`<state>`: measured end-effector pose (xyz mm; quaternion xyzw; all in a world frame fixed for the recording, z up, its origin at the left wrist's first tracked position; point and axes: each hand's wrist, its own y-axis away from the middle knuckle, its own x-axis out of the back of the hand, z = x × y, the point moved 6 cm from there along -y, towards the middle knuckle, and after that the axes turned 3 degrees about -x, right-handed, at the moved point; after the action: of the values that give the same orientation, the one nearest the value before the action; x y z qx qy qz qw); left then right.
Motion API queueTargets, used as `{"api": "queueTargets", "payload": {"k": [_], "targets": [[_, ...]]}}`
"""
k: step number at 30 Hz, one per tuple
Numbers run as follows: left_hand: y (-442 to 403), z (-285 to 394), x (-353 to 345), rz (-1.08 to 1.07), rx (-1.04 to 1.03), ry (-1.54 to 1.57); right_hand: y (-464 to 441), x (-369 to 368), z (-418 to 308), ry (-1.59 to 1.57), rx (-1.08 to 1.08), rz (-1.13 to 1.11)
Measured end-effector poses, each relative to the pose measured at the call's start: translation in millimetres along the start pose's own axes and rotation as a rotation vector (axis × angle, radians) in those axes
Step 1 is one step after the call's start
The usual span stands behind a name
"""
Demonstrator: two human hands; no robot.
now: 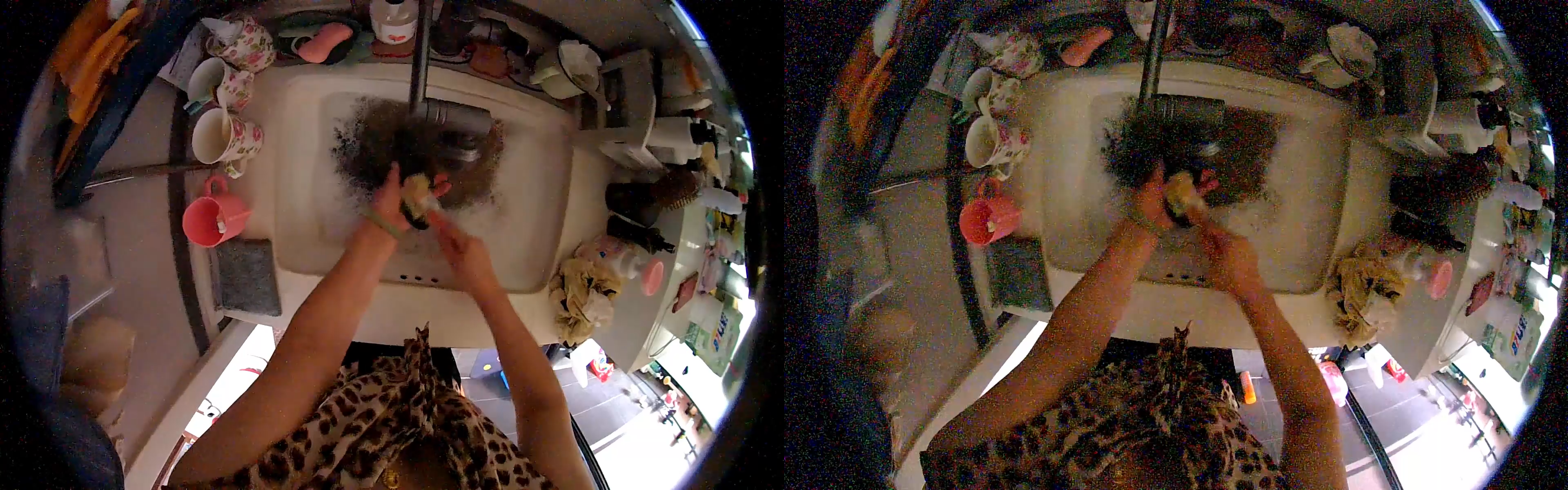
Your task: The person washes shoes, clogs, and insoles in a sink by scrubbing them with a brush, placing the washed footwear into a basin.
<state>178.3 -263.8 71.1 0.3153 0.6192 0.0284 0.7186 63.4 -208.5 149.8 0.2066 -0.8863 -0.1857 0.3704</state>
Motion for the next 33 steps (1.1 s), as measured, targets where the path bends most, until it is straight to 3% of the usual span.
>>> {"api": "queueTargets", "payload": {"k": [2, 4, 6, 8, 11, 14, 17, 19, 21, 23, 25, 27, 29, 33], "targets": [[-10, -16, 18, 0.053, 0.023, 0.017, -46, 20, 6, 0.152, -0.024, 0.052], [-15, -18, 24, 0.039, -0.008, 0.002, -80, 26, 14, -0.266, -0.086, 0.029], [-11, -13, 29, 0.018, 0.007, -0.129, -89, 28, 27, -0.456, -0.038, 0.134], [-12, 1, 43, 0.026, 0.015, -0.196, -87, 35, 39, -0.404, 0.144, 0.367], [-12, 11, 54, 0.093, -0.012, -0.208, -86, 36, 68, -0.202, -0.121, 0.341], [3, 29, 41, 0.391, -0.234, -0.405, -82, 31, 40, 0.176, -0.137, 0.295], [-2, 33, 58, 0.521, -0.282, -0.287, -85, 7, 53, 0.259, -0.014, 0.151], [-19, 27, 74, 0.431, -0.126, -0.194, -78, 27, 45, 0.207, 0.033, 0.163], [-31, 15, 79, 0.358, -0.118, -0.113, -71, 40, 40, 0.119, 0.083, 0.239], [-42, -10, 63, 0.303, -0.244, -0.047, -50, 46, 38, -0.007, 0.128, 0.383], [-60, -25, 70, 0.229, -0.158, 0.103, -10, 34, 15, 0.005, -0.090, 0.230], [-71, -32, 75, 0.173, -0.144, 0.246, -3, 27, 11, 0.010, -0.111, 0.198], [-76, -35, 77, 0.137, -0.190, 0.381, -8, 19, 21, 0.007, 0.053, 0.294], [-29, 2, 60, 0.731, -0.218, -0.258, -27, 64, 21, -0.270, -0.155, 0.339]]}}
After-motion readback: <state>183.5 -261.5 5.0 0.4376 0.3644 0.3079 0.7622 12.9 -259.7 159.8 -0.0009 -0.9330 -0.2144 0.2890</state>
